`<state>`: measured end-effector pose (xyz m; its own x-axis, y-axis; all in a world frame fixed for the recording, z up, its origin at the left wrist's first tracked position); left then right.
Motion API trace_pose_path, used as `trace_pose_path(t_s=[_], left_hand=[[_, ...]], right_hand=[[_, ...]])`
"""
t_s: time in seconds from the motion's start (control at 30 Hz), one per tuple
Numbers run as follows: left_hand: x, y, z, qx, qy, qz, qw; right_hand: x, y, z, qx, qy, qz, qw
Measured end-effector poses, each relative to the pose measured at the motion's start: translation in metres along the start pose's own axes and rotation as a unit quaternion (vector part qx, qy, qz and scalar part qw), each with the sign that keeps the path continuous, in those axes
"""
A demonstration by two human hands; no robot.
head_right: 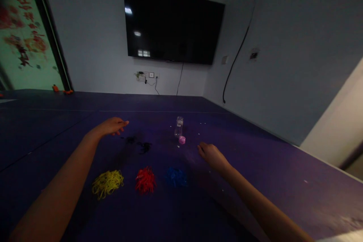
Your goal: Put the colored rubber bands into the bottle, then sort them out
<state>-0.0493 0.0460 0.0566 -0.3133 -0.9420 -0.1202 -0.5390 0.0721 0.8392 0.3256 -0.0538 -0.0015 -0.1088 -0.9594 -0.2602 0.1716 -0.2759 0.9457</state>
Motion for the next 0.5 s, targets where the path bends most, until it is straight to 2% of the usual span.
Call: trace_pose_path(t_s=[0.07, 0.13, 0.3, 0.4, 0.5], left_hand=[[0.0, -0.002, -0.001, 0.008, 0.005, 0.004, 1.0], [0.001, -0.002, -0.002, 0.014, 0.009, 0.004, 1.0], [0.001, 0.0, 0.003, 0.01, 0.011, 0.0, 1.0], [0.0, 0.004, 0.007, 0.0, 0.011, -0.007, 1.0], [0.0, 0.006, 0.009, -0.012, 0.013, -0.01, 1.0]], right_hand=[[0.017, -0.006, -0.026, 0.018, -0.025, -0.01, 0.999], [0.03, -0.014, -0.039, 0.044, -0.04, -0.012, 0.998], [0.043, -0.028, -0.028, 0.095, -0.008, 0.024, 0.995], [0.048, -0.024, -0.02, 0.09, 0.02, 0.038, 0.995], [0.052, -0.015, -0.021, 0.077, 0.018, 0.044, 0.996]])
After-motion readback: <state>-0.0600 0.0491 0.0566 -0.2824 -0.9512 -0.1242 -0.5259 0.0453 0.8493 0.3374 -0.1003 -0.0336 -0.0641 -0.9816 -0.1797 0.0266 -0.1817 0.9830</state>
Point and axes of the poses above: each hand's wrist, its own x-axis away from the middle knuckle, its own y-axis out of the back of the hand, z = x × y, the point moved 8 cm from there along -x, towards the middle knuckle, and after that the axes turned 14 degrees about -y, right-handed, at the moved point
